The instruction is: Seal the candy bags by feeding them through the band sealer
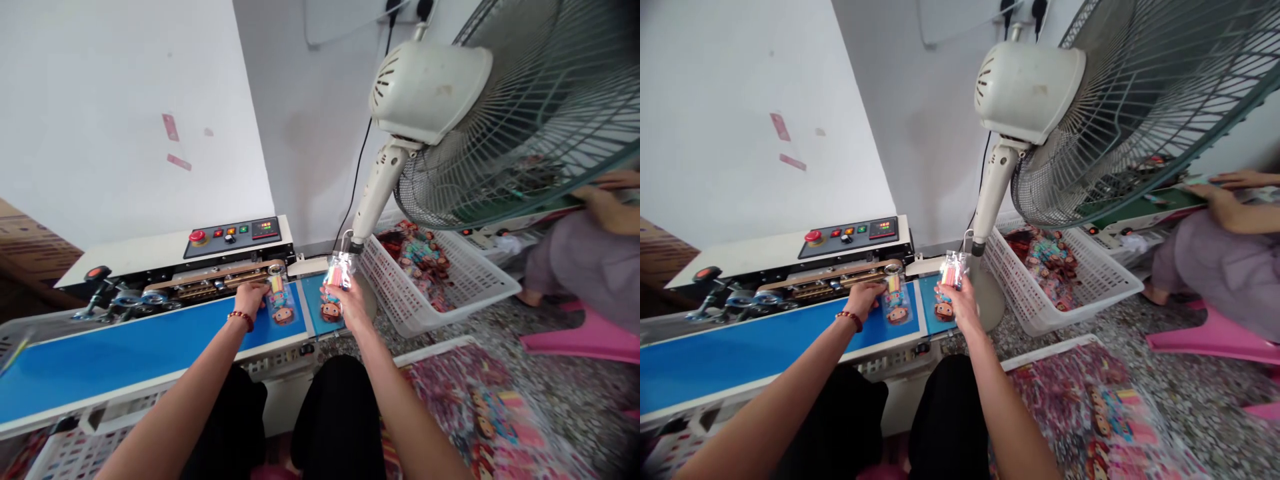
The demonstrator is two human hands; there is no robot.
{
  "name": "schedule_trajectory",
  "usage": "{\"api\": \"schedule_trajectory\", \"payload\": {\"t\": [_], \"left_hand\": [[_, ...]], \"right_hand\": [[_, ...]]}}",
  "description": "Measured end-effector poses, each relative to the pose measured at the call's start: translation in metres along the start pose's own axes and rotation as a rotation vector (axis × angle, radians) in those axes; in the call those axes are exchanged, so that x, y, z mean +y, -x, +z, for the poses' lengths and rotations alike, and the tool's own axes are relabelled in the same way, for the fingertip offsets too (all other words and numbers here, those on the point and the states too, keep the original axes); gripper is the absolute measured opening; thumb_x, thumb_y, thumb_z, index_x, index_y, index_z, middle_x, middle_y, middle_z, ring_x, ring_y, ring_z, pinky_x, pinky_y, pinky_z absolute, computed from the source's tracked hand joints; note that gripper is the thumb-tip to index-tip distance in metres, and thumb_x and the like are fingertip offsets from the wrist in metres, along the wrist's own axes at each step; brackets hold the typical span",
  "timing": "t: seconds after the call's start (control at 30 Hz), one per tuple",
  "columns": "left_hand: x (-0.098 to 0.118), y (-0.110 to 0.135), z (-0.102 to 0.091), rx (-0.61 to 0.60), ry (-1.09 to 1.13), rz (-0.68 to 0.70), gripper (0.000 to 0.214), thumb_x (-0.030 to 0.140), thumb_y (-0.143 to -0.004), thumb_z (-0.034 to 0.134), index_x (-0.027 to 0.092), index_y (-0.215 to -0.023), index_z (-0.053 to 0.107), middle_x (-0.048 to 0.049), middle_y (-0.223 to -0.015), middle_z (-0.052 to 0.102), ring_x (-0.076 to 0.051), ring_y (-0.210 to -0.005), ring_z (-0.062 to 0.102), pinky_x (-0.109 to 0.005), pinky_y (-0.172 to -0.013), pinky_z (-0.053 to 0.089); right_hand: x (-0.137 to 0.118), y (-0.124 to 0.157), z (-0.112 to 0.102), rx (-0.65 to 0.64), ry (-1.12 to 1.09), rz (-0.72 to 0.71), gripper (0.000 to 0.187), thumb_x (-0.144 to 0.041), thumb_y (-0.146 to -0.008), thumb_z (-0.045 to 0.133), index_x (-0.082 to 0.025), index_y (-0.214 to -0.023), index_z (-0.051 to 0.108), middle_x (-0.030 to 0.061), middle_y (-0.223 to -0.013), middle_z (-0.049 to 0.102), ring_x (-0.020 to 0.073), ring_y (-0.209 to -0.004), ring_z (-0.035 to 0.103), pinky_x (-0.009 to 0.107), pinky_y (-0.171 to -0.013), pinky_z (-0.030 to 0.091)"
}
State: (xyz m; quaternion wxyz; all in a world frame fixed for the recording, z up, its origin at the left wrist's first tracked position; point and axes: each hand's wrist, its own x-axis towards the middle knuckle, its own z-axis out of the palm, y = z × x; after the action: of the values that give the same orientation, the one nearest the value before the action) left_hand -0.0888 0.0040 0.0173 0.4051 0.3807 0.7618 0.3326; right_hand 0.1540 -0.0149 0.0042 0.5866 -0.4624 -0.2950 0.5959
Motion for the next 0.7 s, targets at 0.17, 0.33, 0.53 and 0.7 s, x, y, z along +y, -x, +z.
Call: {"api": "schedule_trajectory", "payload": {"t": [0.17,0.33,0.53,0.7], "left_hand": [[-0.018,0.026,-0.019,0.430,-0.146,0.236,0.046,0.042,-0.078,0.069,0.015,-0.116,0.064,-0.0107,-0.104,0.069,-0.021,-0.076,0.065,-0.029,-0.064,0.050],[0.008,0.055,0.035,-0.075,0.056,0.377,0.037,0.051,-0.080,0.062,0.018,-0.093,0.071,-0.0067,-0.086,0.070,-0.017,-0.061,0.059,-0.027,-0.055,0.046],[0.037,0.043,0.076,-0.246,0.400,0.219,0.035,0.048,-0.061,0.075,0.016,-0.071,0.063,0.0009,-0.057,0.056,-0.009,-0.043,0.044,-0.021,-0.042,0.027],[0.034,0.029,0.067,-0.211,0.310,0.023,0.024,0.035,-0.062,0.074,0.015,-0.065,0.061,0.0016,-0.050,0.052,-0.008,-0.038,0.040,-0.021,-0.040,0.017]], "right_hand": [[0.007,-0.002,0.011,-0.071,0.070,0.052,0.051,-0.034,-0.054,0.088,-0.024,-0.096,0.060,-0.0026,-0.075,0.071,0.0224,-0.068,0.075,0.033,-0.064,0.061],[0.010,-0.004,0.017,-0.089,0.212,0.039,0.049,-0.038,-0.053,0.088,-0.023,-0.091,0.061,-0.0028,-0.075,0.070,0.0211,-0.067,0.072,0.032,-0.064,0.058],[0.009,-0.002,0.007,-0.065,0.339,-0.098,0.043,-0.048,-0.065,0.081,-0.022,-0.096,0.067,-0.0011,-0.085,0.073,0.0194,-0.076,0.069,0.028,-0.068,0.054],[0.002,-0.005,-0.010,0.089,0.161,-0.041,0.041,-0.053,-0.070,0.076,-0.024,-0.094,0.061,-0.0008,-0.081,0.071,0.0200,-0.075,0.072,0.027,-0.062,0.057]]}}
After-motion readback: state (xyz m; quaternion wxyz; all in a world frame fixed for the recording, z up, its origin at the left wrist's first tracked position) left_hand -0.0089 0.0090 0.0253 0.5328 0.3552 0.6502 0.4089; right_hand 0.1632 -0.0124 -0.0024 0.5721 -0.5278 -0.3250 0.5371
